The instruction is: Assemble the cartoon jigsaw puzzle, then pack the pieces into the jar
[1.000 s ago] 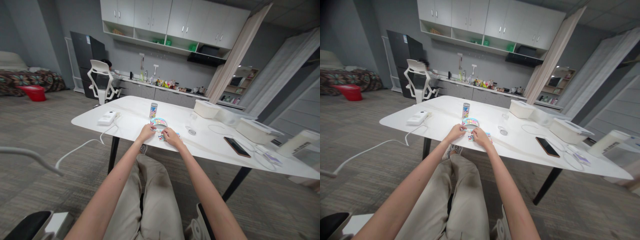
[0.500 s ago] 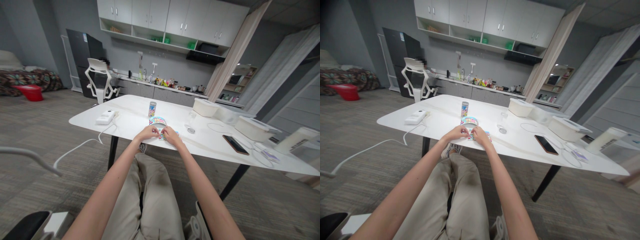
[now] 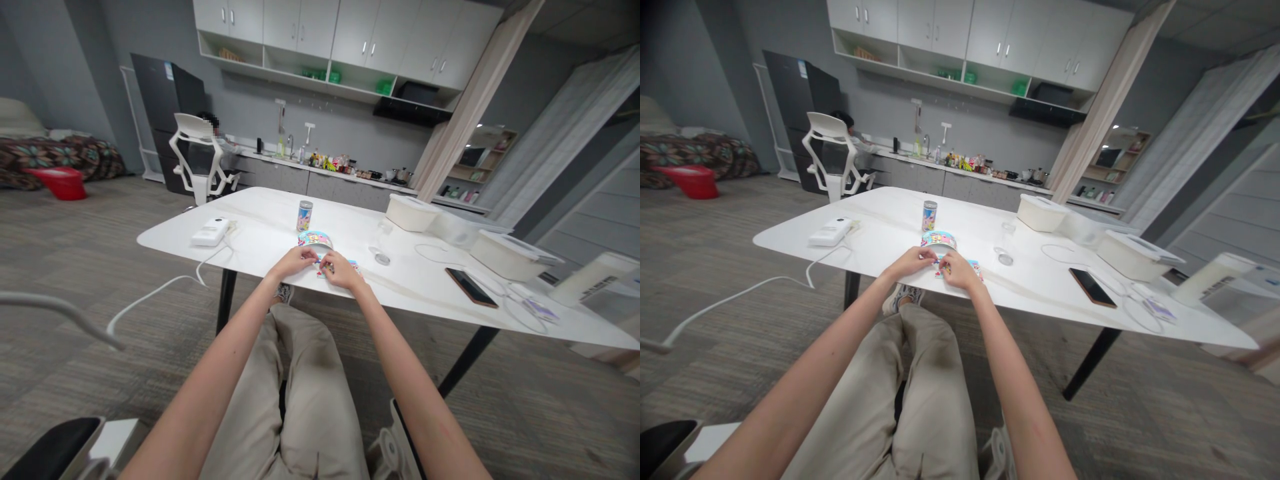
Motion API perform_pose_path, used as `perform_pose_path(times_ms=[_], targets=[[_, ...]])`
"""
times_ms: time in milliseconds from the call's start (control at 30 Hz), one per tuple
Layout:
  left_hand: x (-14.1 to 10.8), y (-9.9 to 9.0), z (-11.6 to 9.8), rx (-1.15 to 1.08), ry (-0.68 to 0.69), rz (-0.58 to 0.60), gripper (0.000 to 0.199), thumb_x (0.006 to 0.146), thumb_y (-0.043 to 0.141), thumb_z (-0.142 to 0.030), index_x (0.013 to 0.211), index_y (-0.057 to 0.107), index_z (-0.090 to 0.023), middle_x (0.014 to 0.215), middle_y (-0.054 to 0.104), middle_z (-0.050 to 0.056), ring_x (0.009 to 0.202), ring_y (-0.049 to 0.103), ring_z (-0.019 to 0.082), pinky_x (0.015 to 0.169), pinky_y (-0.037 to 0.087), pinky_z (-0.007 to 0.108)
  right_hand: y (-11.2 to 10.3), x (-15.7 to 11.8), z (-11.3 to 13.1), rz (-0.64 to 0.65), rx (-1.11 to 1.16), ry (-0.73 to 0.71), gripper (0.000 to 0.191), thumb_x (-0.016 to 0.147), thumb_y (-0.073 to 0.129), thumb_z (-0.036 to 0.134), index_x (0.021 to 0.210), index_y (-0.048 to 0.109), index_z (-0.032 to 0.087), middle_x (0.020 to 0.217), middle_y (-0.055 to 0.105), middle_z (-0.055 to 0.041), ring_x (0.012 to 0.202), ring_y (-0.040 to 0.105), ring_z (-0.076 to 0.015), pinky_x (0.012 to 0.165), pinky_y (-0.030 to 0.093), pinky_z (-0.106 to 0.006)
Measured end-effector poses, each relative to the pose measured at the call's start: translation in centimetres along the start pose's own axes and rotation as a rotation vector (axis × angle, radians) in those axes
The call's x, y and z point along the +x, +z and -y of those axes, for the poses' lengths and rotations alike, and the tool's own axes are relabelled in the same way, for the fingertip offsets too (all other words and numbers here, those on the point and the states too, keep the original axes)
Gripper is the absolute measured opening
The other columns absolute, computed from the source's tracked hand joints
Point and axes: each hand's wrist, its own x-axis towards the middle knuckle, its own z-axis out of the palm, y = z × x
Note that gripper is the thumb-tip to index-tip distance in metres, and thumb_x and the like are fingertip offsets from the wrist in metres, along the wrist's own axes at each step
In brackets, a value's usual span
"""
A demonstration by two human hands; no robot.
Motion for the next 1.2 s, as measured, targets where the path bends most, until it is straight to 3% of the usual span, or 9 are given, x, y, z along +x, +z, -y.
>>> perform_pose_path(times_ms=[367,533,767,1200], targets=[[-0.1,-0.2,-0.4,0.146,-0.094,-0.056,0.024,0.074,0.055,-0.03,0.083,0.072,-0.015,0.082,0.071,0.004,0.079,0.061,0.018,0.076,0.046,0.028,0.3,0.2,-0.2,-0.024,-0.022,0.059,0.02,0.073,0.049,0.002,0.079,0.06,0.018,0.088,0.06,-0.0058,0.089,0.055,-0.0195,0.085,0.044,-0.031],[-0.2,-0.3,-0.7,0.168,-0.115,-0.142,0.023,0.071,0.054,-0.022,0.082,0.072,-0.014,0.085,0.072,0.005,0.08,0.061,0.018,0.076,0.046,0.028,0.2,0.1,-0.1,-0.022,-0.009,0.044,0.021,0.071,0.05,0.002,0.08,0.06,0.018,0.087,0.059,-0.0049,0.085,0.055,-0.0188,0.084,0.044,-0.031],[-0.3,-0.1,-0.9,0.122,-0.079,-0.05,0.022,0.071,0.058,-0.026,0.082,0.072,-0.014,0.082,0.071,0.004,0.076,0.06,0.017,0.074,0.047,0.028,-0.2,0.1,0.4,0.025,-0.043,0.021,0.021,0.071,0.053,0.004,0.083,0.062,0.018,0.087,0.057,-0.0054,0.082,0.053,-0.0189,0.083,0.045,-0.031],[-0.4,-0.1,-1.1,0.103,-0.085,-0.031,0.02,0.071,0.063,-0.03,0.08,0.072,-0.015,0.08,0.071,0.003,0.076,0.06,0.017,0.076,0.048,0.028,-0.2,0.1,0.1,0.015,-0.019,0.057,0.024,0.071,0.054,0.005,0.086,0.065,0.019,0.089,0.057,-0.0051,0.085,0.055,-0.0202,0.085,0.045,-0.034]])
